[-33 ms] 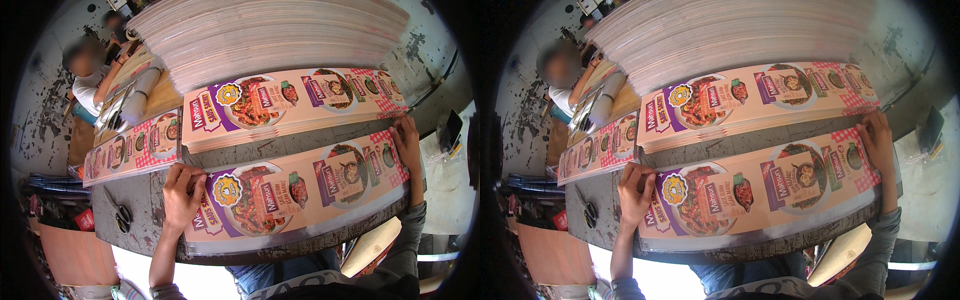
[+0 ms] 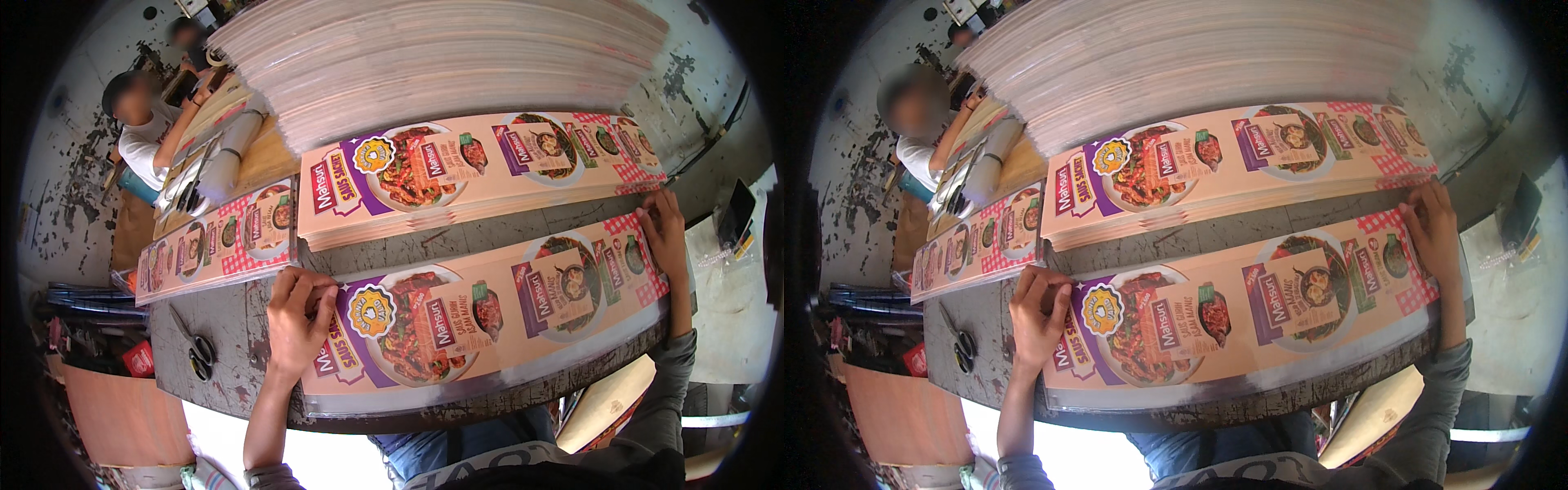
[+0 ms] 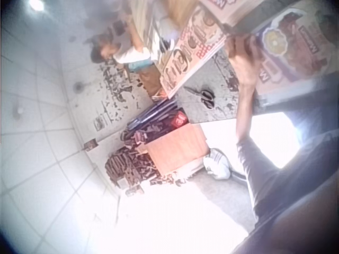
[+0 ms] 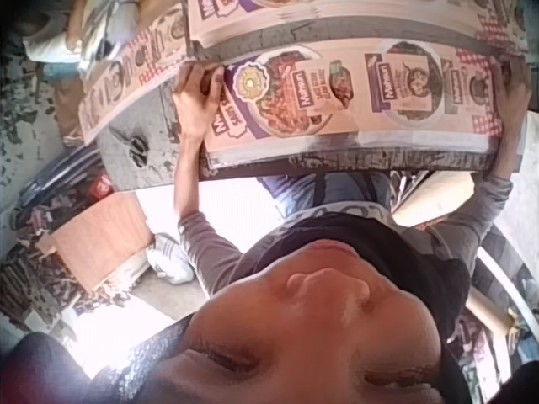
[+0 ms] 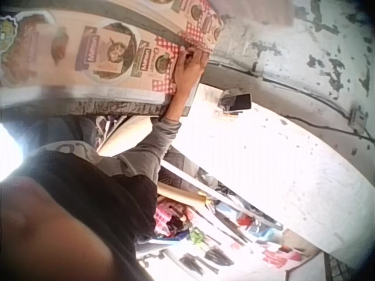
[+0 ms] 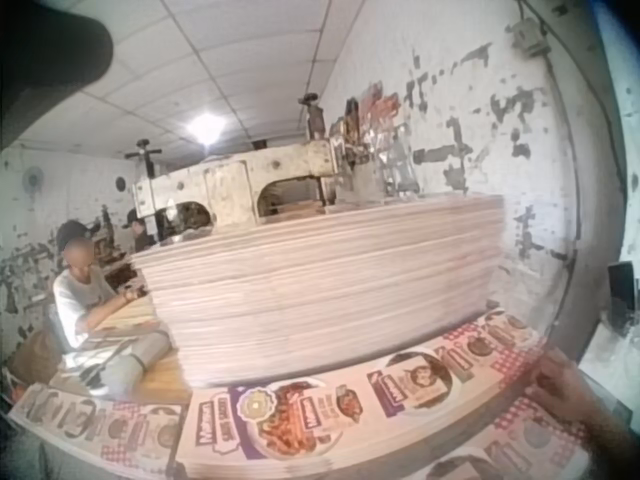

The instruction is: The person repeatedly picks up flat, rectangular boxes from a stack and places them onto a table surface. The boxes feature colorful graphics and text. The person handles the boxes one at a time, aligning them on the table.

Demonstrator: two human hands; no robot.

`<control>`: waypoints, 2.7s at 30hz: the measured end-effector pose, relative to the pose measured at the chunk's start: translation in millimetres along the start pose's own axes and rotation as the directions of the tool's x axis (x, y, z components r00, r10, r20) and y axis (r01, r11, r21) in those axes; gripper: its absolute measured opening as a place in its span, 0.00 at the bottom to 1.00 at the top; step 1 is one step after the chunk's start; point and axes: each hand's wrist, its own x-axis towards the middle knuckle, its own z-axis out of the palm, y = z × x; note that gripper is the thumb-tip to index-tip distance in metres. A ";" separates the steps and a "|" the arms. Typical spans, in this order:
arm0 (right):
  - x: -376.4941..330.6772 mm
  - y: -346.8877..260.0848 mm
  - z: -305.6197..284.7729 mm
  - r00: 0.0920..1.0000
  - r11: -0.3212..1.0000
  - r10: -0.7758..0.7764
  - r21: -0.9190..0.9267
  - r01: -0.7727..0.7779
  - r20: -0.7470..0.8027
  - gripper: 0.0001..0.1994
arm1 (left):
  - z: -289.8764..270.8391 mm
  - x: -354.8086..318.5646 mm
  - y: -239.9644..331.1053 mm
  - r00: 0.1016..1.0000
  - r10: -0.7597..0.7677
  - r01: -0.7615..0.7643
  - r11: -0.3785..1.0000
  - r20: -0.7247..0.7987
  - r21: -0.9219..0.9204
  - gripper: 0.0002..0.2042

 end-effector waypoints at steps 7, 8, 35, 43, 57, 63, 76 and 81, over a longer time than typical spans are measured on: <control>-1.9 1.6 0.7 1.000 1.000 -0.001 -0.001 0.001 -0.010 0.07 | 3.3 -1.1 -2.2 1.000 0.015 -0.015 0.999 -0.012 0.031 0.03; -2.1 1.3 0.8 1.000 1.000 0.011 0.008 -0.011 -0.016 0.07 | 4.4 -0.9 -2.3 1.000 0.010 -0.009 0.999 -0.013 0.033 0.03; -1.0 -3.0 0.1 0.998 1.000 -0.012 0.020 0.013 -0.066 0.07 | 4.4 -0.3 -5.3 0.990 0.123 -0.110 0.978 -0.066 0.177 0.04; -3.6 1.4 2.0 0.996 0.999 0.004 0.043 0.000 -0.088 0.07 | -7.8 -1.7 -3.7 0.985 0.168 -0.174 0.964 0.045 0.201 0.06; -4.9 12.0 6.0 0.997 0.997 0.062 0.059 -0.059 -0.048 0.12 | -8.9 -2.7 10.3 0.975 0.156 -0.195 0.941 0.158 0.276 0.14; -1.8 12.4 4.5 0.999 0.997 0.053 0.058 -0.052 -0.009 0.11 | -7.5 -2.1 9.1 0.975 0.175 -0.206 0.942 0.137 0.265 0.15; 0.4 5.2 0.0 1.000 0.999 0.012 0.042 -0.012 0.009 0.10 | -5.7 -5.0 -0.4 0.974 0.182 -0.209 0.954 0.138 0.215 0.18; -1.3 6.6 -1.8 0.997 0.995 -0.082 0.048 0.082 0.007 0.10 | -6.4 -2.4 -2.4 0.969 0.162 -0.188 0.973 0.185 0.135 0.18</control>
